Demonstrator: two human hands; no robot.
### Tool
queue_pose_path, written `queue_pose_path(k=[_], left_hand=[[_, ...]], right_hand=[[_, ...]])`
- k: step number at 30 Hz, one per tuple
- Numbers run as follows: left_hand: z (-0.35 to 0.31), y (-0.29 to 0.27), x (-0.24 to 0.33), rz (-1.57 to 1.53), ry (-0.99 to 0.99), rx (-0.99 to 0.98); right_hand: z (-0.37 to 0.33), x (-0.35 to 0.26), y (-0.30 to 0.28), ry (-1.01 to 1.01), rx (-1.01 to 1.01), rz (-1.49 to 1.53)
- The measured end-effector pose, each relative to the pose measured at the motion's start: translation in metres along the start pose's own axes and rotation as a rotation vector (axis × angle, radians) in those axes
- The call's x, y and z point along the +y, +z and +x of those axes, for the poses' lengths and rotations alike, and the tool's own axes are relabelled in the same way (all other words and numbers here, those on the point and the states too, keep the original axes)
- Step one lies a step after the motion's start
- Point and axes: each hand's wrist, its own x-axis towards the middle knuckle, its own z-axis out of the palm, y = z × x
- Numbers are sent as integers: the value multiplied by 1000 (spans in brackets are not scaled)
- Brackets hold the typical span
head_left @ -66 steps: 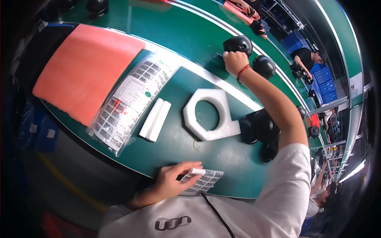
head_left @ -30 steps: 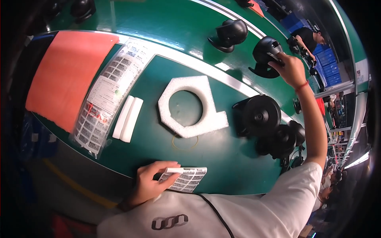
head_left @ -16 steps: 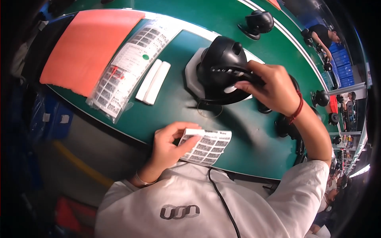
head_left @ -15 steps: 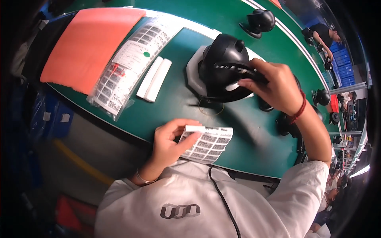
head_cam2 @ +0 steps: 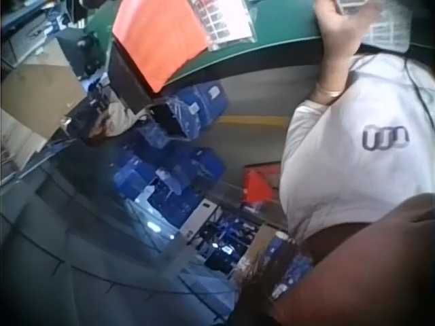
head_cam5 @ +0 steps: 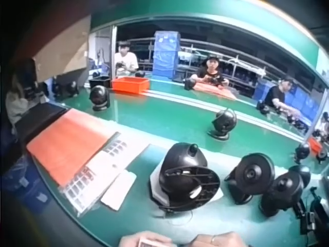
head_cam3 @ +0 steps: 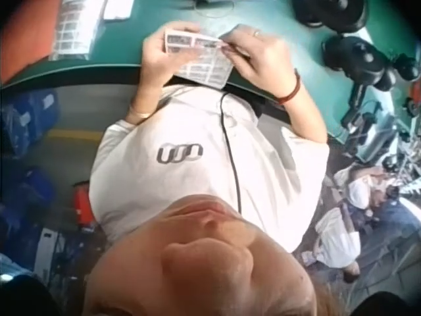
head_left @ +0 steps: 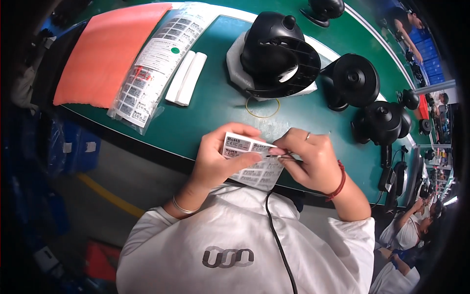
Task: The recorder is peeling small labels from a sheet and sticking them onto black plastic components using tweezers on an assembly line.
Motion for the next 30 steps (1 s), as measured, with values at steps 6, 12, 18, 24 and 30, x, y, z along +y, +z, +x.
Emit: queue_pose_path(k=[6,12,18,24,30], left_hand=[[-4,1,-5,216,17,45],[-1,3,-11,320,157,116],[1,3,-11,282,102,138],[3,6,-12,253,144,137],[1,2,-15,311,120,75]], right_hand=[[-10,16,5,-6,500,-112],[-35,23,-2,483,798,608],[-37,4,-13,591,448,891],[-18,-11,-6,53,352,219],[-12,-8,-4,-5,303,157]])
